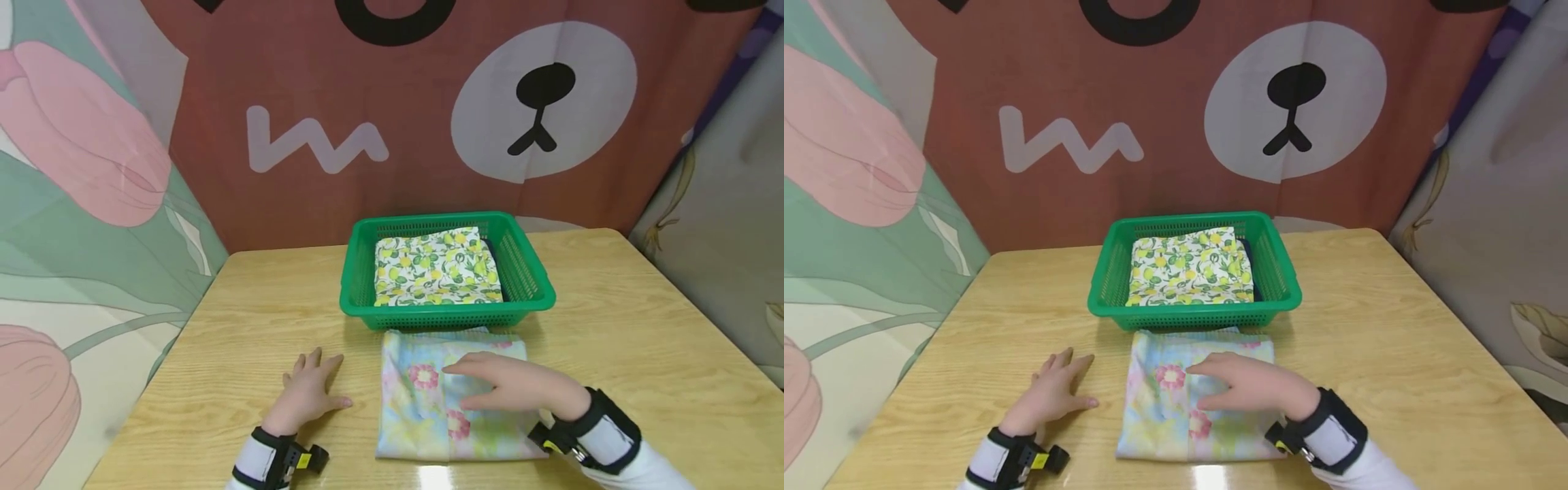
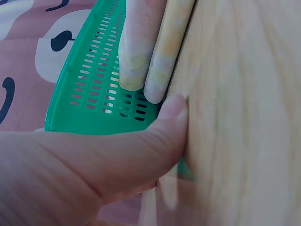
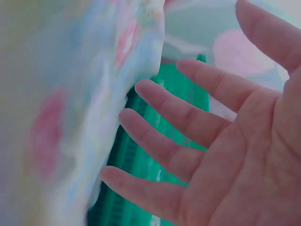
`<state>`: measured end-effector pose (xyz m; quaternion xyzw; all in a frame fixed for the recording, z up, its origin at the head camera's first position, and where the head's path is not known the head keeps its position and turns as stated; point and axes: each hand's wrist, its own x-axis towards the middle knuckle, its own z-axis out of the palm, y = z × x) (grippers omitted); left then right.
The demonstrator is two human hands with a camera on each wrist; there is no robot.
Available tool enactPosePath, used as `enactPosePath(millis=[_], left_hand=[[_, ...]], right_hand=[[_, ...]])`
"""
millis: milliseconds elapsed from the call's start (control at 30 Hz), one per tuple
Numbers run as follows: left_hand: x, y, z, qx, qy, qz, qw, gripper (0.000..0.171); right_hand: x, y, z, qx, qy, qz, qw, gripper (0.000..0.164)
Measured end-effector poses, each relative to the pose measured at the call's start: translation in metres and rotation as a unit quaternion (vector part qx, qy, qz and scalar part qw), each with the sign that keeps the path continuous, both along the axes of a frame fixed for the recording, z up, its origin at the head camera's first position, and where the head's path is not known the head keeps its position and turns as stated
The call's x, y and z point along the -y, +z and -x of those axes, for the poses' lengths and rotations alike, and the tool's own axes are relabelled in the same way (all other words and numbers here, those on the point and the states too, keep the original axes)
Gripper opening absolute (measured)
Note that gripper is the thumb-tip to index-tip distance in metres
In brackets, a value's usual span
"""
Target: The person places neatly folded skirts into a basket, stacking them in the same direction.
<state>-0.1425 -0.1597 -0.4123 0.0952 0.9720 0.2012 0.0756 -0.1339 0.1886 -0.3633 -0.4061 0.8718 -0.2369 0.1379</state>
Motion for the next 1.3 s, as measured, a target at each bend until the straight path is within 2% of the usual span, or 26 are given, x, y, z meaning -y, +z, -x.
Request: enactPosePath(millis=[67,100,167,233,267,333,400,467,500,567,600,667,733,900,967,1067,1233,1300], left_hand=[[-0.002,-0.001,0.0,-0.012,0.001,-0.01,0.9999,0.077],[-0.004,-0.001,0.0,-0.02,0.004,-0.029,0.9994,0.074],[-0.009,-0.004,0.001,-0.03,0.019,-0.089,0.9954,0.066],[-0.016,-0.006,0.001,-0.024,0.033,-0.177,0.9833,0.057],[-0.02,-0.007,0.001,-0.008,0.037,-0.228,0.9729,0.054],[-0.027,-0.009,0.0,0.045,0.043,-0.32,0.9453,0.051],[-0.033,-0.01,-0.001,0.111,0.039,-0.395,0.911,0.054],[-0.038,-0.011,-0.003,0.171,0.034,-0.448,0.8768,0.057],[-0.04,-0.012,-0.003,0.19,0.032,-0.466,0.8635,0.058],[-0.043,-0.013,-0.003,0.215,0.03,-0.492,0.8431,0.06],[-0.045,-0.013,-0.003,0.22,0.031,-0.499,0.8376,0.061],[-0.047,-0.014,-0.003,0.232,0.028,-0.505,0.8309,0.061],[-0.05,-0.015,-0.002,0.252,0.012,-0.512,0.8211,0.061],[-0.056,-0.019,-0.004,0.303,-0.036,-0.528,0.7927,0.056],[-0.058,-0.02,-0.005,0.31,-0.038,-0.532,0.7872,0.055],[-0.06,-0.022,-0.005,0.314,-0.032,-0.542,0.7788,0.054],[-0.065,-0.026,-0.002,0.317,-0.017,-0.559,0.7658,0.056],[-0.069,-0.026,-0.002,0.316,-0.01,-0.563,0.7633,0.056]], right_hand=[[-0.019,-0.004,-0.004,0.015,-0.029,0.019,0.999,0.049],[-0.028,-0.006,-0.006,0.023,-0.044,0.029,0.998,0.048],[-0.045,-0.01,-0.009,0.039,-0.088,0.047,0.994,0.046],[-0.059,-0.015,-0.011,0.07,-0.149,0.058,0.985,0.046],[-0.065,-0.018,-0.011,0.084,-0.177,0.064,0.979,0.046],[-0.075,-0.023,-0.01,0.102,-0.228,0.075,0.965,0.047],[-0.083,-0.028,-0.009,0.135,-0.271,0.089,0.949,0.05],[-0.087,-0.031,-0.008,0.178,-0.287,0.12,0.934,0.055],[-0.089,-0.033,-0.006,0.201,-0.287,0.138,0.926,0.057],[-0.091,-0.035,-0.004,0.258,-0.278,0.181,0.907,0.061],[-0.091,-0.036,-0.002,0.286,-0.273,0.202,0.896,0.063],[-0.091,-0.038,-0.001,0.321,-0.258,0.23,0.882,0.067],[-0.09,-0.04,0.0,0.348,-0.258,0.243,0.868,0.071],[-0.081,-0.044,-0.001,0.38,-0.278,0.261,0.843,0.087],[-0.078,-0.045,0.0,0.389,-0.284,0.27,0.834,0.092],[-0.077,-0.049,0.002,0.407,-0.27,0.289,0.823,0.089],[-0.072,-0.056,0.005,0.465,-0.222,0.322,0.794,0.077],[-0.068,-0.06,0.004,0.485,-0.209,0.329,0.783,0.073]])
